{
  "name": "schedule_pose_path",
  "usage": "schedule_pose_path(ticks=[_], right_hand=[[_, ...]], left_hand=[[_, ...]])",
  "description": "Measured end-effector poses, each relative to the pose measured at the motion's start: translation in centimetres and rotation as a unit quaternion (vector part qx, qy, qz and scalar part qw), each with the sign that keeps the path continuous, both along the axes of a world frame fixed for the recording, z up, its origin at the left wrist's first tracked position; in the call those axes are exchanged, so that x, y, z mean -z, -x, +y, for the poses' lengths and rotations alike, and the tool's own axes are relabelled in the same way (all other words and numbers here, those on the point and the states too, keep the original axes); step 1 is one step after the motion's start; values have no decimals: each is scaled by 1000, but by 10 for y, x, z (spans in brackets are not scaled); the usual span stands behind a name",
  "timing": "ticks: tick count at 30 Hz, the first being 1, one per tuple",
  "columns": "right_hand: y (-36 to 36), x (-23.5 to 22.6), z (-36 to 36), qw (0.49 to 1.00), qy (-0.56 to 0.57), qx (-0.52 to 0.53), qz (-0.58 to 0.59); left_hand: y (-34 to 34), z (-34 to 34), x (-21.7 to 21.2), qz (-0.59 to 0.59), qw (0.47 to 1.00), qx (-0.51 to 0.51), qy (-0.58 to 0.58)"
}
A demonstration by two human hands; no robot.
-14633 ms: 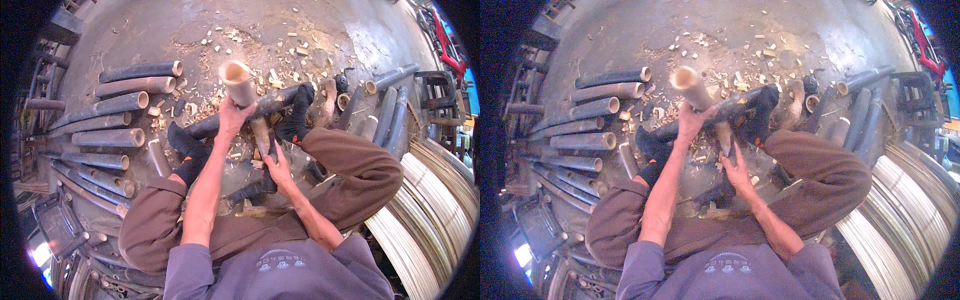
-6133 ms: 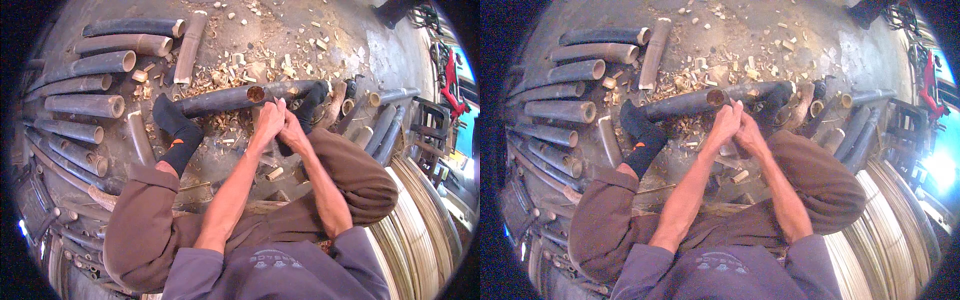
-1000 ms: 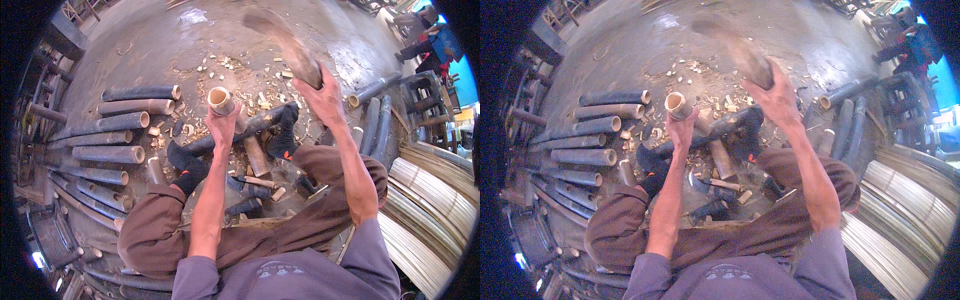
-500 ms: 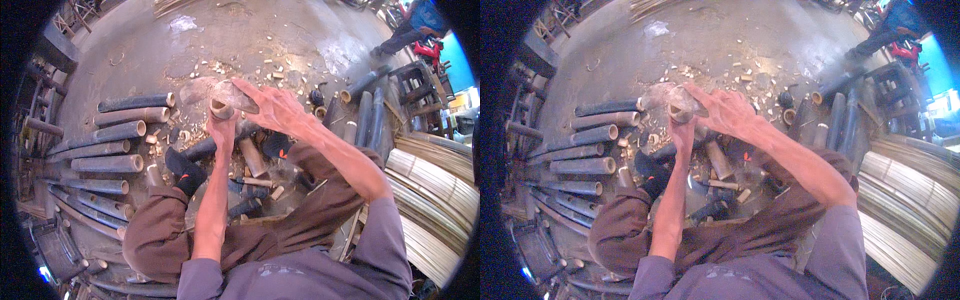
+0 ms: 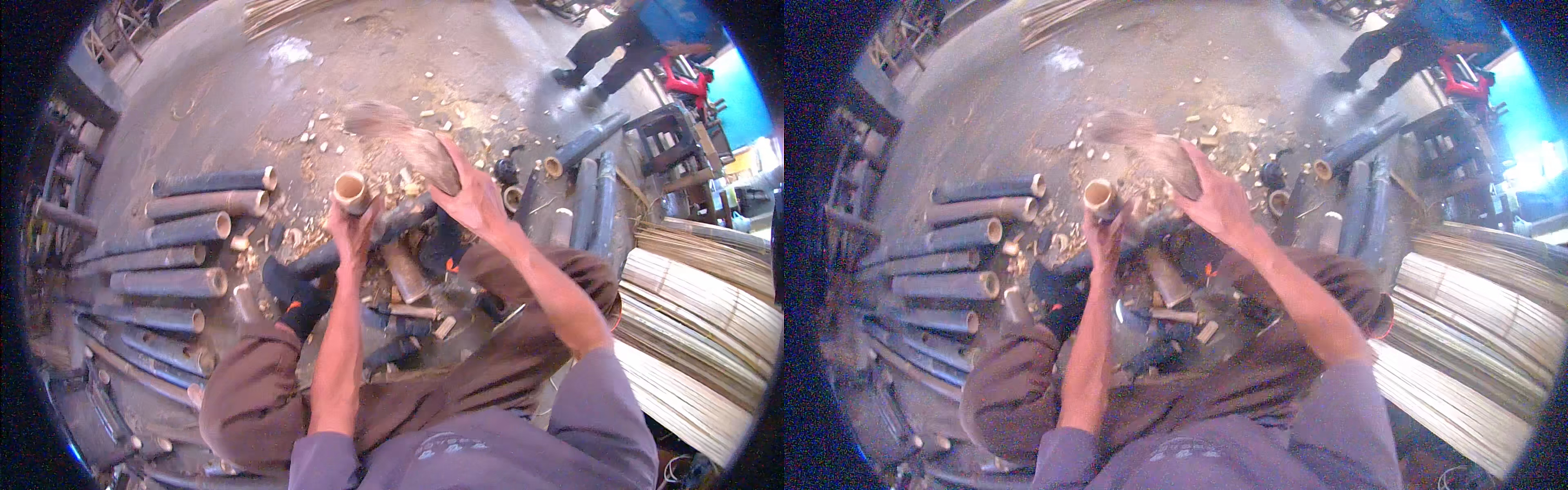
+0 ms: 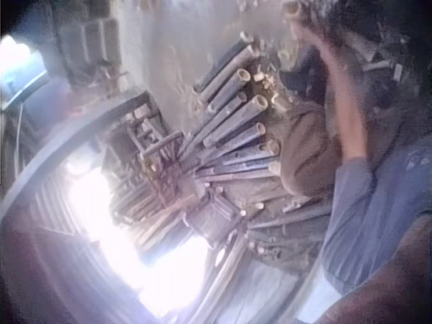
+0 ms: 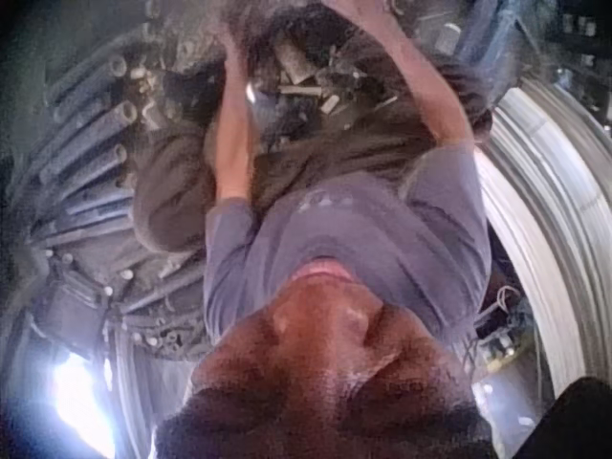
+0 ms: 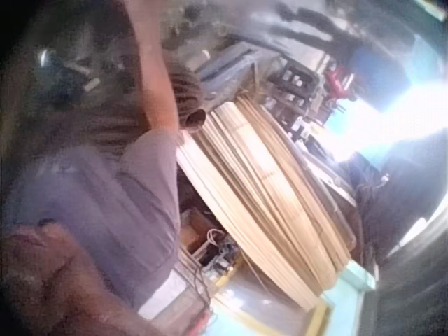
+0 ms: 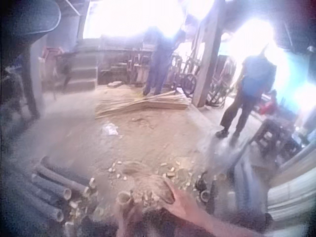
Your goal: The person sits on the floor and repeatedly strikes the ends of bamboo poles with a wooden mallet to shape and smooth them. The person handles multiple poles one at a time, rotating them and striking different sections.
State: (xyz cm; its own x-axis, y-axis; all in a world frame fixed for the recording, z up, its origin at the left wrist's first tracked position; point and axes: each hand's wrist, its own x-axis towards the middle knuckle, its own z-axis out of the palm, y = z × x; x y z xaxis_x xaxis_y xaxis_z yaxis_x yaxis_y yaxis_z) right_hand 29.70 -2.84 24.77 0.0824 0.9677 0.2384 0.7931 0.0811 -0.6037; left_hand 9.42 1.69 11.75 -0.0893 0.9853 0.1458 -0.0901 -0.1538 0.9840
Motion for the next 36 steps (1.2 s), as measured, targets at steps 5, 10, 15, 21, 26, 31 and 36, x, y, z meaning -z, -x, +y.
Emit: schedule_pose_path(ticks=[5, 10, 15, 21, 26, 31, 36], right_hand=[[-117, 103, -8, 956, 87, 280, -34], [-160, 181, -29, 911, 243, 333, -9], [-143, 174, 5, 945, 145, 294, 12], [-53, 80, 103, 979, -26, 143, 142], [107, 24, 121, 888, 344, -176, 250], [83, 70, 93, 910, -4, -165, 381], [136, 34, 88, 929, 164, -66, 324]], left_hand=[[2, 28, -39, -91, 986, 130, -48], [1, 35, -43, -40, 991, 125, 10], [7, 42, -24, -125, 984, 123, 36], [2, 45, -8, -132, 978, 150, 53], [2, 41, 14, -211, 970, 8, 117], [-26, 24, -23, -6, 997, 22, -73], [0, 13, -32, -224, 964, 9, 140]])
